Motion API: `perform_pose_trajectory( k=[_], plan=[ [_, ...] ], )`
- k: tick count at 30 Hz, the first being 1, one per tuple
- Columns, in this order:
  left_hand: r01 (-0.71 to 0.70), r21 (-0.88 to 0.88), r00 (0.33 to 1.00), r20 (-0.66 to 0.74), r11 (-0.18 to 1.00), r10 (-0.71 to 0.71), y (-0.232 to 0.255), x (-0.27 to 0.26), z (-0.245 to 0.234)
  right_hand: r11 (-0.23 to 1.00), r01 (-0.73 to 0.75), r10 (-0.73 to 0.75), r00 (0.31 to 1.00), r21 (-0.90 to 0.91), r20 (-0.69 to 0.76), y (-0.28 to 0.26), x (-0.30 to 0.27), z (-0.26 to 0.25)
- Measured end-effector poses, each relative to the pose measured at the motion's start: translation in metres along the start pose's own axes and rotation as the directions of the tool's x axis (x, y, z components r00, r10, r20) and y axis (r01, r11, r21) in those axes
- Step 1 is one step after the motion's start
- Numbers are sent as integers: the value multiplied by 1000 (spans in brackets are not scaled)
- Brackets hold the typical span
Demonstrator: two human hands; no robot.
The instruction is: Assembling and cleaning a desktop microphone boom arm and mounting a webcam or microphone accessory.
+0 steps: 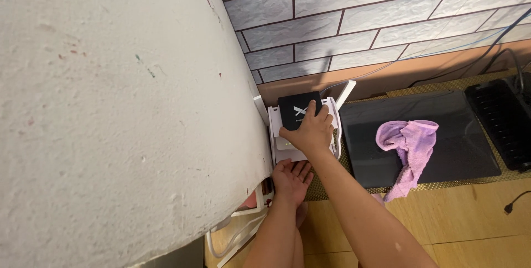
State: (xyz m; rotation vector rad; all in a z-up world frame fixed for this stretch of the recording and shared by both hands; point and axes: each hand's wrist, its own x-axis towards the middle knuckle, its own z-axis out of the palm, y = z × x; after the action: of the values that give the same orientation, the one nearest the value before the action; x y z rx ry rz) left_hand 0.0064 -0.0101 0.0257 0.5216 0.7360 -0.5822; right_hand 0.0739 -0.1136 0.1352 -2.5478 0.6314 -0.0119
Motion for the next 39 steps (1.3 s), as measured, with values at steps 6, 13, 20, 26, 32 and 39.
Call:
perform_pose_trajectory(
  k=[6,13,20,26,32,39],
  plan=[
    [54,-43,998,22,998,-53,4,-5,0,996,-87,89,994,-31,67,-8,-4,-9],
    [74,-11,997,16,997,-74,4,-8,4,993,-95,102,989,-76,103,-7,-2,-4],
    [71,-56,997,42,996,-68,3,-10,7,988,-140,145,985,-57,96,-18,-7,-13],
    [75,-93,991,121,993,-64,2,-6,4,994,-88,91,994,-62,54,-8,-1,-2],
    [26,-130,999,31,991,-22,-1,-1,4,994,-64,69,996,-89,53,-6,0,0],
    [-49,-194,999,-23,980,46,-4,10,-10,963,190,-243,916,-190,-320,12,-10,21]
  ],
)
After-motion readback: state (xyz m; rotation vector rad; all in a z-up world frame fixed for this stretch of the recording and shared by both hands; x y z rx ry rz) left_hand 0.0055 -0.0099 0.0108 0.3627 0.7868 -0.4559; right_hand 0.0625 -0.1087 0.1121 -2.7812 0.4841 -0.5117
